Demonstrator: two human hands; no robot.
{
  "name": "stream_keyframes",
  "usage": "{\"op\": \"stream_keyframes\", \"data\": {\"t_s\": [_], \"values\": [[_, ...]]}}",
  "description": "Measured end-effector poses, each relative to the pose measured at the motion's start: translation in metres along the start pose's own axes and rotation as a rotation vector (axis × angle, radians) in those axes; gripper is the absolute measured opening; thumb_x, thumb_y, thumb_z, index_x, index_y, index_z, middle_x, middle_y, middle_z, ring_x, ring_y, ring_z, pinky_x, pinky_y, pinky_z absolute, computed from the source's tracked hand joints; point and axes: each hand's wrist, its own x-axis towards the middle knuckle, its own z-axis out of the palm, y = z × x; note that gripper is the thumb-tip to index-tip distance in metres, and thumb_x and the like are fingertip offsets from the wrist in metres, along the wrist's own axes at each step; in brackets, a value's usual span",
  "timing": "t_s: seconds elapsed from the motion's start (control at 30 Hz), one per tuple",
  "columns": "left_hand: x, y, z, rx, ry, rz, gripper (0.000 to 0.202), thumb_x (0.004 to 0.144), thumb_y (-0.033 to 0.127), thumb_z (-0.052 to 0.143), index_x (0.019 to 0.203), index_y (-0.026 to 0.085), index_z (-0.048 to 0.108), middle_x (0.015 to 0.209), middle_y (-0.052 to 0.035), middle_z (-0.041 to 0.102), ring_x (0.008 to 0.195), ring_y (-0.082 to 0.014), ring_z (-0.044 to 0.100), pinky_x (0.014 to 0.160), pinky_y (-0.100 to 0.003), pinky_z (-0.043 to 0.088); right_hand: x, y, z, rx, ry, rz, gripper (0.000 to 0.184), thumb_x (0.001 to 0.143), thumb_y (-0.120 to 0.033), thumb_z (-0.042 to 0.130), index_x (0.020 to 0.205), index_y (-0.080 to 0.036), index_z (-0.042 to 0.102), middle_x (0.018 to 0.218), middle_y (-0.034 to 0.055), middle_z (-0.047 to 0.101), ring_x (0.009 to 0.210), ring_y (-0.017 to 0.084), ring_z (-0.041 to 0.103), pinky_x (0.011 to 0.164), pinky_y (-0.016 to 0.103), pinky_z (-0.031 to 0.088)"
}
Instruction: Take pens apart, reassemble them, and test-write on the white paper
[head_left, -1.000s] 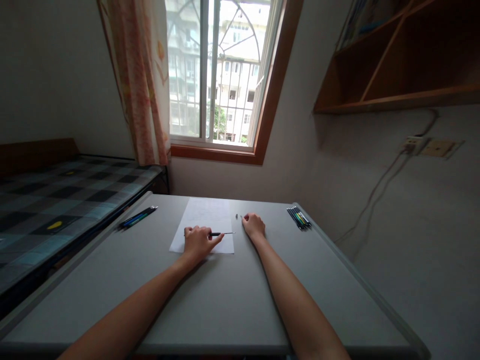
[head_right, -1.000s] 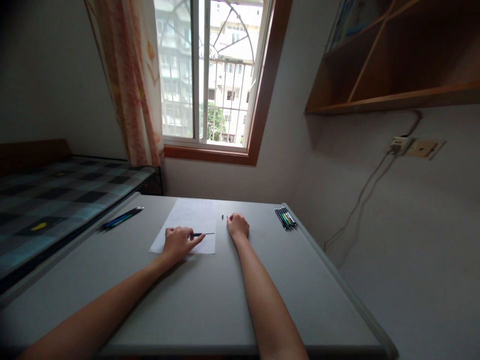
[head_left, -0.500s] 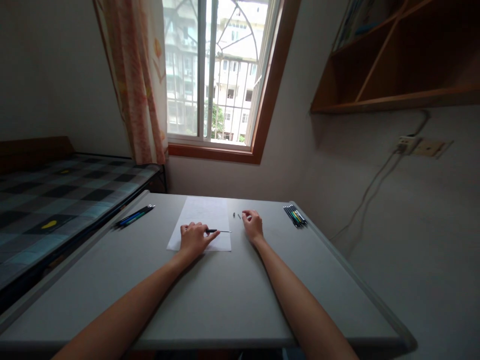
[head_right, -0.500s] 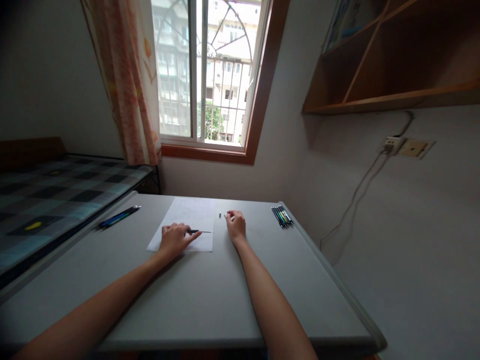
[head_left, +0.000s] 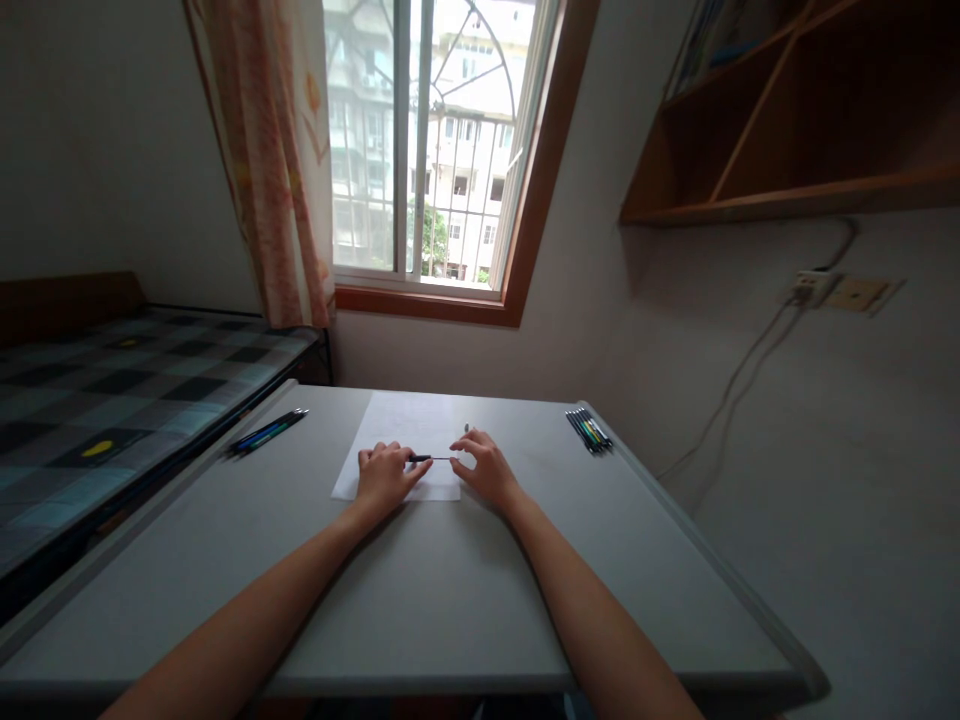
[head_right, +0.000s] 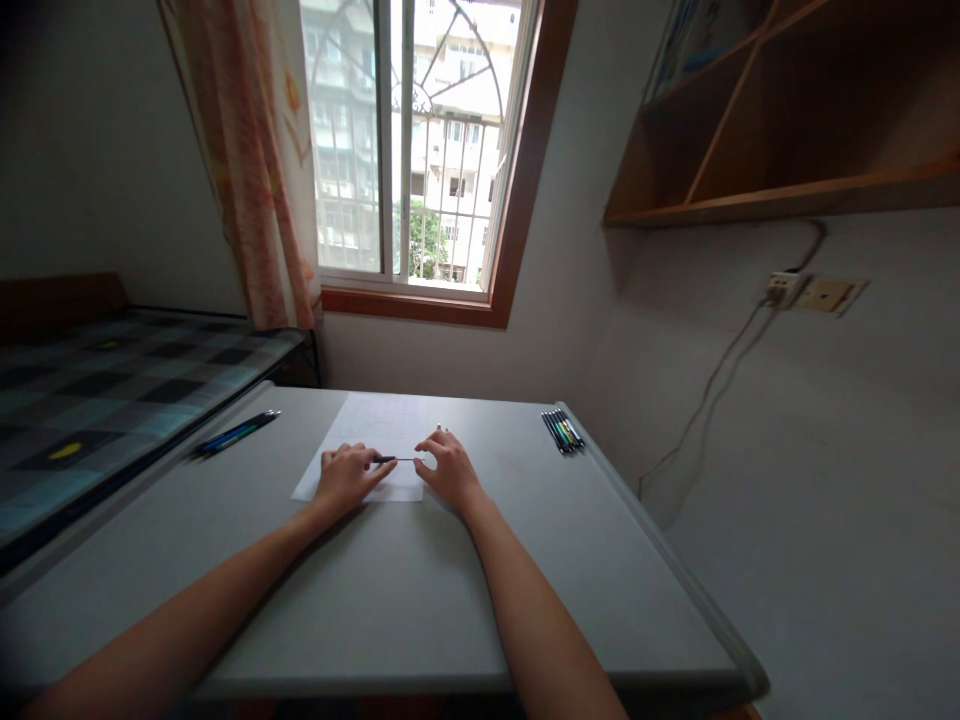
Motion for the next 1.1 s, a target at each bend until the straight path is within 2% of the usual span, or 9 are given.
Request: {"op": "stream_keyframes", "data": {"t_s": [0.2,0.4,0.6,0.87,1.0,1.1], "values": [[-0.001,0.001,0.0,-0.01,-0.007,-0.006,0.043,0.079,0.056,0.04,0.082,0.024,0.067,0.087,-0.0067,0.061,0.092,-0.0244,0.048,0.078,-0.037,0.027,-0.002,0.007,0.003,0.02,-0.008,0.036,0.011,0.073,-0.016,0.059,0.08,-0.022,0.063,0.082,0.0027,0.056,0.086,0.017,0.051,0.084,0.035,0.04],[-0.002,0.002,-0.001,-0.032,-0.006,0.011,0.042,0.078,0.056,0.04,0.082,0.023,0.066,0.088,-0.0064,0.062,0.091,-0.0243,0.049,0.077,-0.037,0.027,-0.001,0.006,0.001,0.025,-0.036,0.084,0.004,0.075,-0.019,0.059,0.076,-0.021,0.063,0.082,0.0027,0.056,0.085,0.016,0.051,0.082,0.033,0.04],[-0.001,0.001,0.001,-0.033,-0.004,-0.001,0.04,0.078,0.054,0.041,0.081,0.023,0.066,0.084,-0.0058,0.062,0.09,-0.0241,0.05,0.077,-0.038,0.028,-0.001,0.013,0.001,0.046,-0.032,0.122,0.006,0.078,-0.019,0.057,0.075,-0.021,0.062,0.082,0.0029,0.056,0.081,0.015,0.052,0.079,0.032,0.041],[0.004,-0.006,-0.001,-0.057,0.011,-0.064,0.045,0.079,0.059,0.037,0.083,0.023,0.065,0.082,-0.0044,0.062,0.087,-0.0222,0.051,0.074,-0.035,0.029,-0.001,0.033,-0.013,0.174,0.117,0.286,0.012,0.078,-0.026,0.053,0.073,-0.017,0.059,0.079,0.003,0.057,0.07,0.013,0.054,0.067,0.027,0.044],[0.004,-0.006,-0.003,-0.058,-0.008,-0.083,0.046,0.079,0.059,0.037,0.085,0.023,0.065,0.084,-0.0046,0.063,0.087,-0.0221,0.051,0.074,-0.035,0.029,-0.001,0.037,-0.018,0.243,0.207,0.453,0.02,0.075,-0.035,0.052,0.074,-0.016,0.059,0.081,0.0054,0.061,0.07,0.015,0.057,0.062,0.026,0.045],[0.003,-0.006,-0.002,-0.054,-0.013,-0.079,0.045,0.078,0.058,0.037,0.084,0.023,0.065,0.084,-0.0048,0.063,0.087,-0.0225,0.051,0.074,-0.035,0.029,-0.002,0.041,-0.021,0.208,0.293,0.583,0.022,0.074,-0.037,0.052,0.076,-0.016,0.059,0.077,0.0066,0.064,0.068,0.016,0.058,0.062,0.027,0.045]]}}
